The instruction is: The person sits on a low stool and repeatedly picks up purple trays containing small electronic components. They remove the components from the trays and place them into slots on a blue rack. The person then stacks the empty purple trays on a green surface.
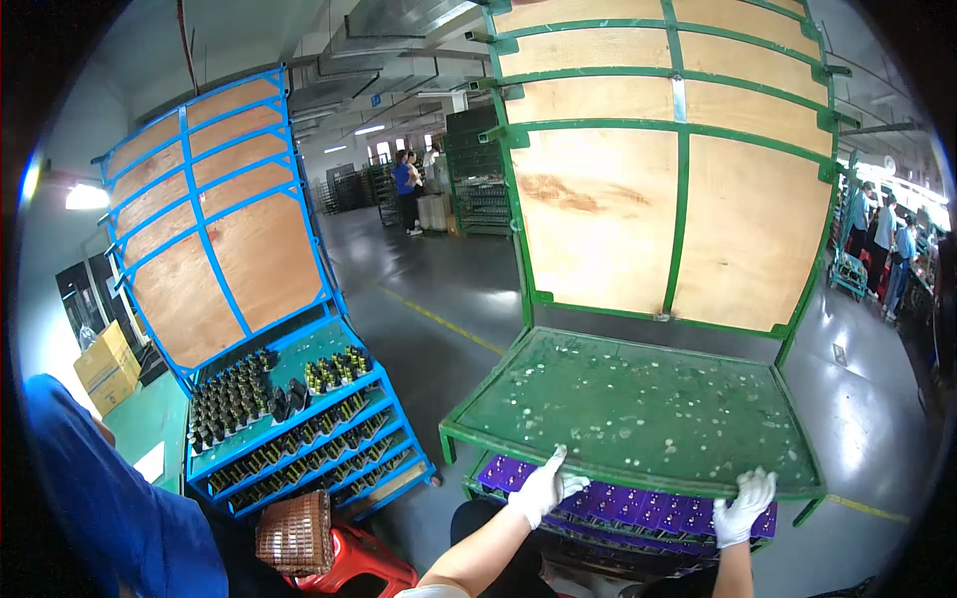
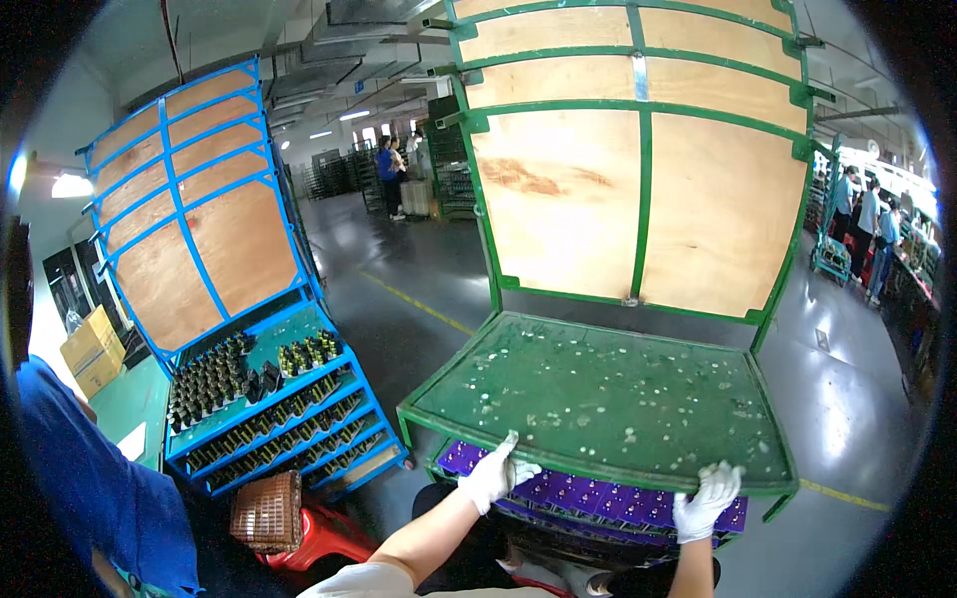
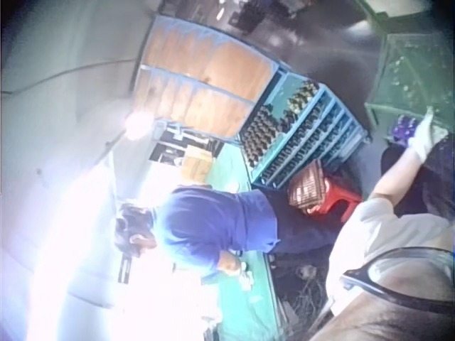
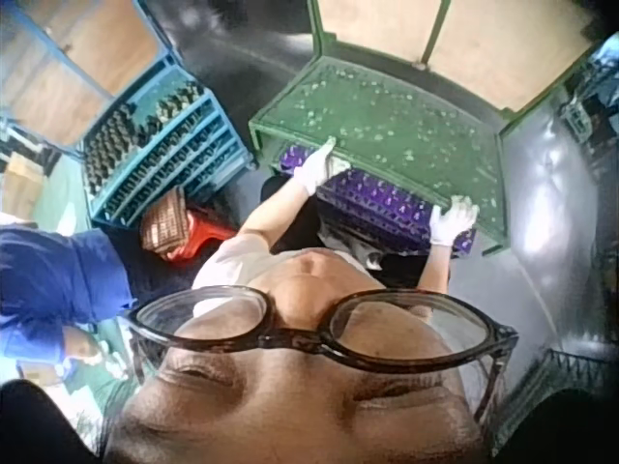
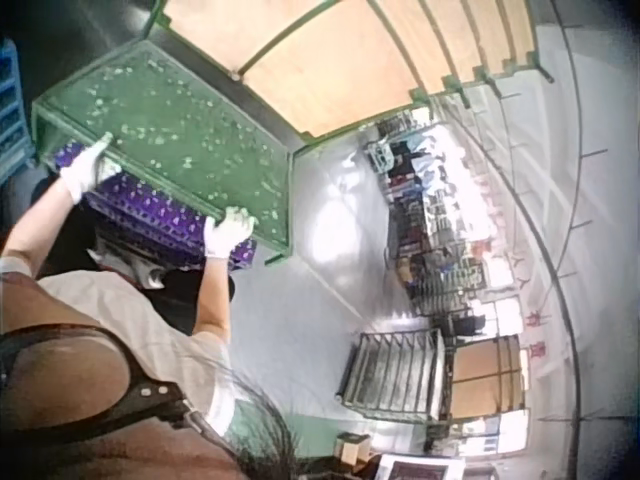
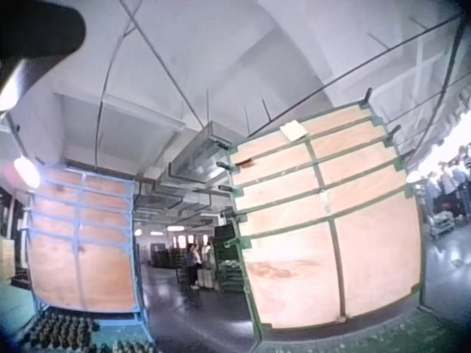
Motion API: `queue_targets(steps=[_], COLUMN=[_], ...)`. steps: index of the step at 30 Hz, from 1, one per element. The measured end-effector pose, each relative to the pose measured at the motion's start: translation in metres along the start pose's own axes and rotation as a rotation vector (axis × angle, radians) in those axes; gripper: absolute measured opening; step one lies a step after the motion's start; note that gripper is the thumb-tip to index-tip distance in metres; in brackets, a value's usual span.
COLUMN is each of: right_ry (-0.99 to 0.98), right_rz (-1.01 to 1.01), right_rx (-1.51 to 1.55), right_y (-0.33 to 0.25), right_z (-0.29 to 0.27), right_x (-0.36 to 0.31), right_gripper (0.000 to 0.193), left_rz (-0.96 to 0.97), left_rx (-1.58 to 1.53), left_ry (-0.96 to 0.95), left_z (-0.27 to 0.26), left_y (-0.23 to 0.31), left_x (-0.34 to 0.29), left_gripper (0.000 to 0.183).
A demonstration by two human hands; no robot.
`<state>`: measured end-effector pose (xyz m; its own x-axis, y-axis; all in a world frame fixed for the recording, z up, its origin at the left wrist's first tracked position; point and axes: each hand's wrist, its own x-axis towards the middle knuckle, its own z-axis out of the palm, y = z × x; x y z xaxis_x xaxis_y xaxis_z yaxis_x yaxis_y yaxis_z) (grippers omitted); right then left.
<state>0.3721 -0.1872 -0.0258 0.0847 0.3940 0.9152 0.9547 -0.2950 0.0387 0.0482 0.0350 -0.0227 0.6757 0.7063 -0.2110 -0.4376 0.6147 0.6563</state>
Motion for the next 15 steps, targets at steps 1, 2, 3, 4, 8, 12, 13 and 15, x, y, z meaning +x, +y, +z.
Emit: queue_targets(steps=[1, 2, 3, 4, 8, 12, 13, 15], right_ry=[0.019, 0.047, 0.072, 0.094, 0.141, 0.288, 0.300, 0.204], right_rz=[-0.006, -0.014, -0.025, -0.046, -0.164, -0.106, -0.081, -0.065], right_rx=[0.000, -0.038, -0.078, -0.068, 0.067, -0.096, -0.143, -0.181], right_y=[0.007, 0.008, 0.010, 0.013, -0.005, -0.037, -0.031, -0.025], right_z=[-0.003, -0.007, -0.010, -0.010, 0.013, 0.063, 0.070, 0.081], right_x=[0.025, 0.051, 0.079, 0.104, 0.202, 0.279, 0.295, 0.326], right_gripper=[0.047, 0.047, 0.047, 0.048, 0.052, 0.058, 0.060, 0.061], left_rz=[0.019, -0.021, 0.053, 0.048, 0.216, 0.364, 0.430, 0.540], left_rx=[0.052, 0.089, 0.176, 0.197, 0.483, 0.478, 0.413, 0.422], left_ry=[-0.005, -0.033, -0.107, -0.160, -0.138, -0.120, -0.132, -0.066], left_z=[0.030, 0.039, 0.057, 0.073, 0.137, 0.174, 0.180, 0.165], left_y=[0.023, 0.042, 0.059, 0.077, 0.145, 0.193, 0.198, 0.209], left_x=[-0.004, -0.002, 0.000, 0.006, 0.038, 0.076, 0.083, 0.092], left_gripper=[0.057, 0.062, 0.063, 0.065, 0.069, 0.067, 0.065, 0.058])
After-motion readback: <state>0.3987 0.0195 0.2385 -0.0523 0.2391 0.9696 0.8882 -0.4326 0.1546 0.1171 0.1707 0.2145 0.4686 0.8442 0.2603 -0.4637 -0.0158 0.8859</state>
